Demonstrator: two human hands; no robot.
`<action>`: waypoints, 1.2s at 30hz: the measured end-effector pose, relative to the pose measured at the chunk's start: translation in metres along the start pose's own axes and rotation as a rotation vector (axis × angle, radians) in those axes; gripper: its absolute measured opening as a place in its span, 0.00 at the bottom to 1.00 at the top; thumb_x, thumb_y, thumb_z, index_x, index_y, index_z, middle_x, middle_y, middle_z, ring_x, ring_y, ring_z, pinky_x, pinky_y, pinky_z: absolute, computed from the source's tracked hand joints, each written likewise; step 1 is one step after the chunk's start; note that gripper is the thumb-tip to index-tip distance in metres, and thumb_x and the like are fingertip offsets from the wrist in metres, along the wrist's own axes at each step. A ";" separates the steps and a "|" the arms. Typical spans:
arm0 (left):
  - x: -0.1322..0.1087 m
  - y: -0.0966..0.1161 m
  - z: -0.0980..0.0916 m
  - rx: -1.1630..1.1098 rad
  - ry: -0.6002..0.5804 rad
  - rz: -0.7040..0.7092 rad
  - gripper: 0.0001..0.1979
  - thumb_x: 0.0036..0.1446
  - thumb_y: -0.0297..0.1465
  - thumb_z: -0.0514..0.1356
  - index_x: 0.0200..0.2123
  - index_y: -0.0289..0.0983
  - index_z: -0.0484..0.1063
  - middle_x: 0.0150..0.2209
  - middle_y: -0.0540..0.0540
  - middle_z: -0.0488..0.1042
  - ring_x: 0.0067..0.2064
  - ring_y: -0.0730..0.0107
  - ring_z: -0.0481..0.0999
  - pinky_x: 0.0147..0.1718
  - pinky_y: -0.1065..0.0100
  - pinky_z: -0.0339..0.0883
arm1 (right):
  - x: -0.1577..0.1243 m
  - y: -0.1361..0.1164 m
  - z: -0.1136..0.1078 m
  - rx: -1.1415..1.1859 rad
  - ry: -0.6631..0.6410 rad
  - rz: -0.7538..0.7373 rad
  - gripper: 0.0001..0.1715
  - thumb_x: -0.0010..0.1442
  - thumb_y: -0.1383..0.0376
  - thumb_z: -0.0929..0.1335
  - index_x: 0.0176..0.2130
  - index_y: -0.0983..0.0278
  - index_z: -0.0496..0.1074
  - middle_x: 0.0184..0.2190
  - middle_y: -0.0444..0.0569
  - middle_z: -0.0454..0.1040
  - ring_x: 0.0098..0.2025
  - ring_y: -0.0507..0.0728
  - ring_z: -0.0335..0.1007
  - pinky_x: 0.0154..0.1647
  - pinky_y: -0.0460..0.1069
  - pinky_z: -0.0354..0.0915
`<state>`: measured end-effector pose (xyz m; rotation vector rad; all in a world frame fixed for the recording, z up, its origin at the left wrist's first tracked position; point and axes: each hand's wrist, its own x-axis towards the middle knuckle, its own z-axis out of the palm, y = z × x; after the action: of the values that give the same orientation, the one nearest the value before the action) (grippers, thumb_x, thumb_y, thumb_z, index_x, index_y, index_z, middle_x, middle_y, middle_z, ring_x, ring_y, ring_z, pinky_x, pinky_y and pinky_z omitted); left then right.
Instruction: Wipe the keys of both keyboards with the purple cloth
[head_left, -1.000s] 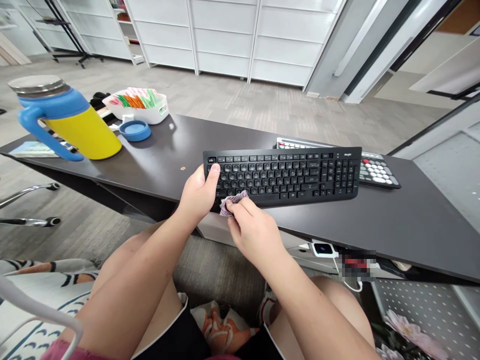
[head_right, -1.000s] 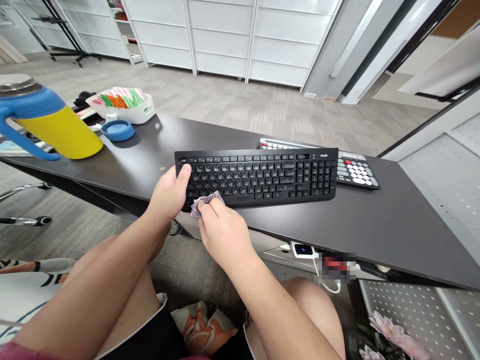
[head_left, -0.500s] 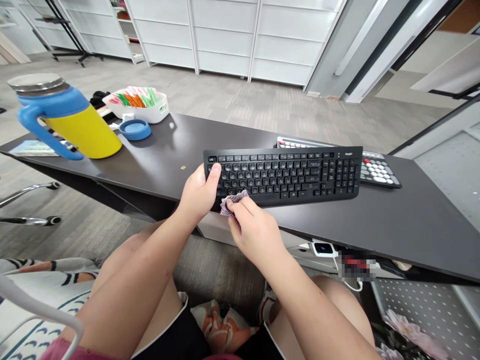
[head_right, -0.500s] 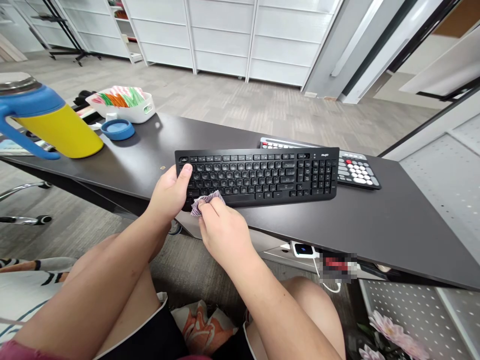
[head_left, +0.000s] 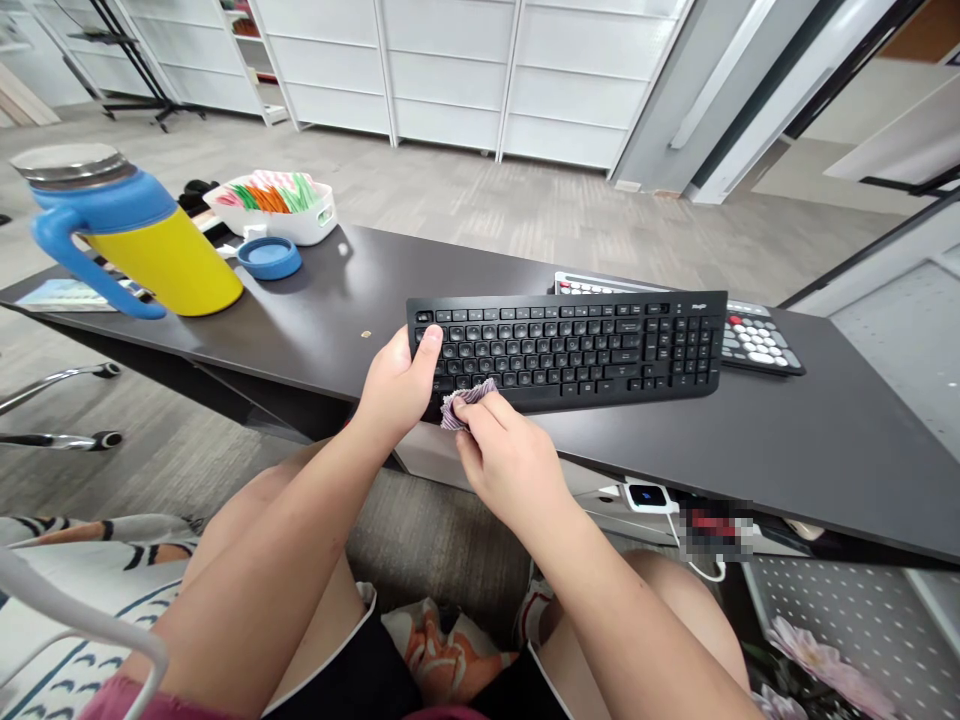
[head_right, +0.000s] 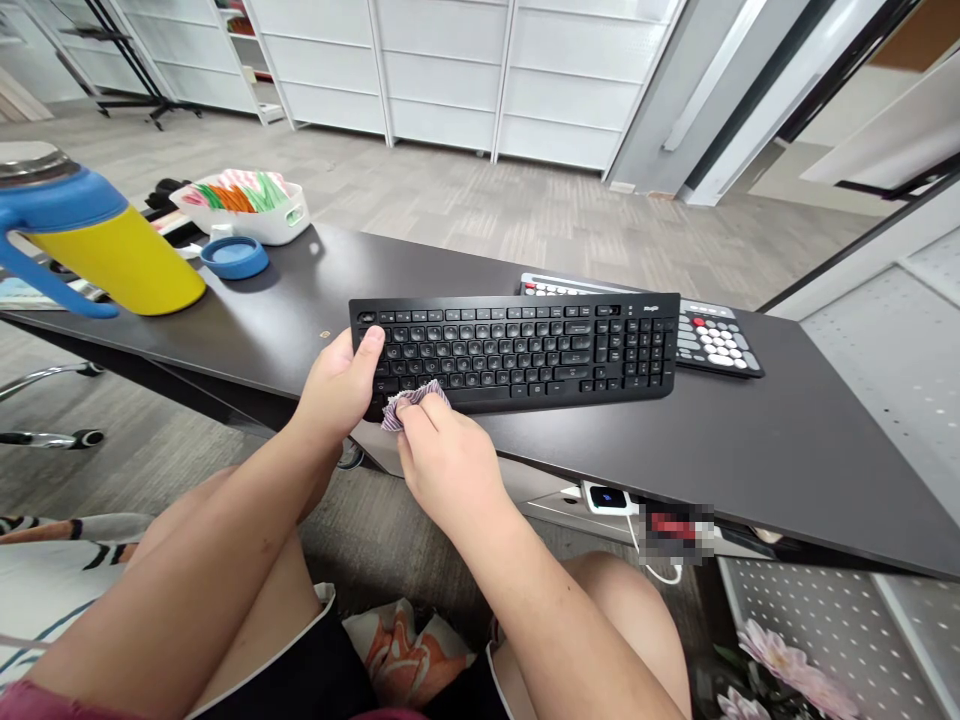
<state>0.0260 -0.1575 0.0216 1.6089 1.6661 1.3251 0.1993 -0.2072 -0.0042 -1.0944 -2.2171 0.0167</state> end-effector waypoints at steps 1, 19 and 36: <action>0.000 0.000 0.000 -0.002 -0.001 0.002 0.26 0.73 0.52 0.52 0.50 0.39 0.79 0.47 0.42 0.84 0.48 0.51 0.80 0.48 0.56 0.69 | 0.000 0.000 0.000 0.000 -0.001 0.003 0.14 0.70 0.70 0.65 0.53 0.65 0.76 0.43 0.51 0.78 0.38 0.56 0.77 0.35 0.50 0.70; 0.001 -0.001 0.000 -0.009 -0.005 0.009 0.25 0.73 0.52 0.52 0.49 0.39 0.78 0.47 0.42 0.84 0.49 0.51 0.81 0.47 0.56 0.69 | -0.001 0.000 0.000 0.002 -0.011 0.010 0.15 0.71 0.70 0.65 0.53 0.65 0.76 0.43 0.51 0.78 0.39 0.56 0.77 0.36 0.50 0.71; 0.001 0.000 0.000 0.015 -0.004 0.004 0.25 0.74 0.52 0.52 0.51 0.39 0.79 0.48 0.43 0.84 0.49 0.52 0.80 0.48 0.58 0.70 | 0.000 0.000 0.000 -0.001 -0.023 0.008 0.14 0.70 0.70 0.66 0.53 0.64 0.76 0.44 0.52 0.78 0.39 0.56 0.77 0.36 0.50 0.71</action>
<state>0.0256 -0.1571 0.0219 1.6225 1.6752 1.3140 0.1997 -0.2073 -0.0042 -1.1092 -2.2334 0.0326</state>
